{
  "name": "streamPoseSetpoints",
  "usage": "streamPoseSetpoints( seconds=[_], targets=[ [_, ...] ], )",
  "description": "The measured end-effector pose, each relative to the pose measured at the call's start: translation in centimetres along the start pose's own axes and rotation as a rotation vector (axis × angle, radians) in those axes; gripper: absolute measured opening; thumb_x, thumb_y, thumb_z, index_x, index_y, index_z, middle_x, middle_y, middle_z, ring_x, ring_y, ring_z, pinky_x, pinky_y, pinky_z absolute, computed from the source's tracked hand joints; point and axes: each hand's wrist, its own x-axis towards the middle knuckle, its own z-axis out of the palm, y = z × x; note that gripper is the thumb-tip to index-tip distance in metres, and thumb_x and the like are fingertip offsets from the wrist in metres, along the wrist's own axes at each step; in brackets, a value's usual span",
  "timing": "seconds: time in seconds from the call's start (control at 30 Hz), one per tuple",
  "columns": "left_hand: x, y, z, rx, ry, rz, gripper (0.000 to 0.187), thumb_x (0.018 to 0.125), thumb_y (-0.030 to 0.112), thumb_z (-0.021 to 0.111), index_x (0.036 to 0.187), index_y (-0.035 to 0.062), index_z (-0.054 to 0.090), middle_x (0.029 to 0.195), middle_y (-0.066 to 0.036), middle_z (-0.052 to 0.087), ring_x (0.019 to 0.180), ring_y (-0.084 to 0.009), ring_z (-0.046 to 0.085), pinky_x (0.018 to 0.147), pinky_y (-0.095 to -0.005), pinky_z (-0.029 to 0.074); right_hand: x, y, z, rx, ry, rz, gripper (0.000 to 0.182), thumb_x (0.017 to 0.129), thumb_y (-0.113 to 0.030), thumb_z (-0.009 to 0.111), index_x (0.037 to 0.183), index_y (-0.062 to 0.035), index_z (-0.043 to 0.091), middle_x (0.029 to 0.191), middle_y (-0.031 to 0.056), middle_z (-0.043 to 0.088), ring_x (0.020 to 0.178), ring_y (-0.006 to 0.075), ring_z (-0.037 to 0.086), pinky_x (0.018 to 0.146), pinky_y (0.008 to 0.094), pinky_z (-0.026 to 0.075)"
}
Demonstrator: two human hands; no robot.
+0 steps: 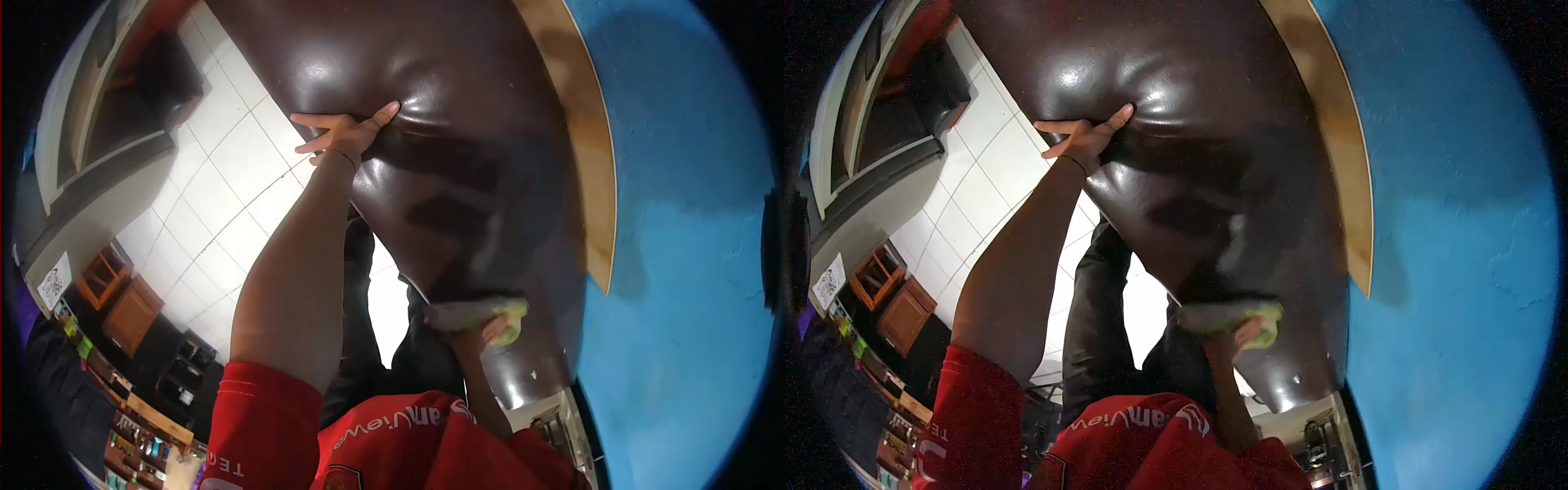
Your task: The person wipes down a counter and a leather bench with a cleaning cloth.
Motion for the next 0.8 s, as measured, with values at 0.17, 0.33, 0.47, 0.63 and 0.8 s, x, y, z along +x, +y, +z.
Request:
streamPoseSetpoints(
  seconds=[0.17,0.33,0.47,0.63,0.8],
  targets=[
    [0.1,0.3,0.0,0.363,0.253,-0.078,0.160,0.057,0.048,0.089,0.125,0.0080,-0.050,0.145,-0.033,-0.024,0.139,-0.0377,0.022,0.113,-0.0393,0.031,1.3,-1.9,1.1,0.095,-0.016,0.244,0.160,0.046,-0.062,0.085,0.142,0.0049,-0.024,0.150,0.0314,-0.017,0.141,0.0475,-0.013,0.114,0.0567,0.003],
    [-3.8,3.2,-0.5,0.428,0.229,-0.251,0.162,0.047,0.066,0.084,0.136,0.0105,-0.039,0.146,-0.038,-0.021,0.139,-0.0550,-0.005,0.115,-0.0564,0.013,8.4,-20.5,-0.3,-0.232,0.282,-0.169,0.098,0.073,-0.042,0.074,0.142,0.0045,0.023,0.147,0.0365,0.015,0.137,0.0534,0.012,0.109,0.0643,0.007],
    [-3.2,2.9,-0.1,0.476,0.266,-0.235,0.162,0.052,0.058,0.087,0.132,0.0066,-0.044,0.140,-0.039,-0.033,0.140,-0.0482,0.009,0.115,-0.0408,0.022,13.5,-33.4,-7.2,0.201,0.533,-0.393,0.043,0.087,-0.019,0.057,0.126,-0.0016,0.050,0.140,0.0302,0.036,0.130,0.0530,0.032,0.106,0.0643,0.023],
    [0.2,0.4,-0.4,0.390,0.210,-0.126,0.159,0.056,0.056,0.086,0.132,0.0061,-0.043,0.137,-0.037,-0.038,0.140,-0.0462,0.010,0.115,-0.0375,0.024,11.9,-27.2,-9.4,0.075,0.352,-0.753,0.077,0.075,-0.033,0.072,0.137,-0.0068,0.038,0.136,0.0269,0.041,0.128,0.0465,0.038,0.107,0.0571,0.027],
    [-1.0,1.2,0.0,0.431,0.237,-0.162,0.162,0.049,0.065,0.084,0.134,0.0090,-0.041,0.142,-0.038,-0.027,0.139,-0.0523,0.000,0.114,-0.0513,0.018,2.9,-3.7,-1.2,-0.048,0.351,-0.443,0.091,0.059,-0.053,0.081,0.131,-0.0045,0.050,0.139,0.0349,0.033,0.129,0.0536,0.031,0.106,0.0656,0.022]
  ],
)
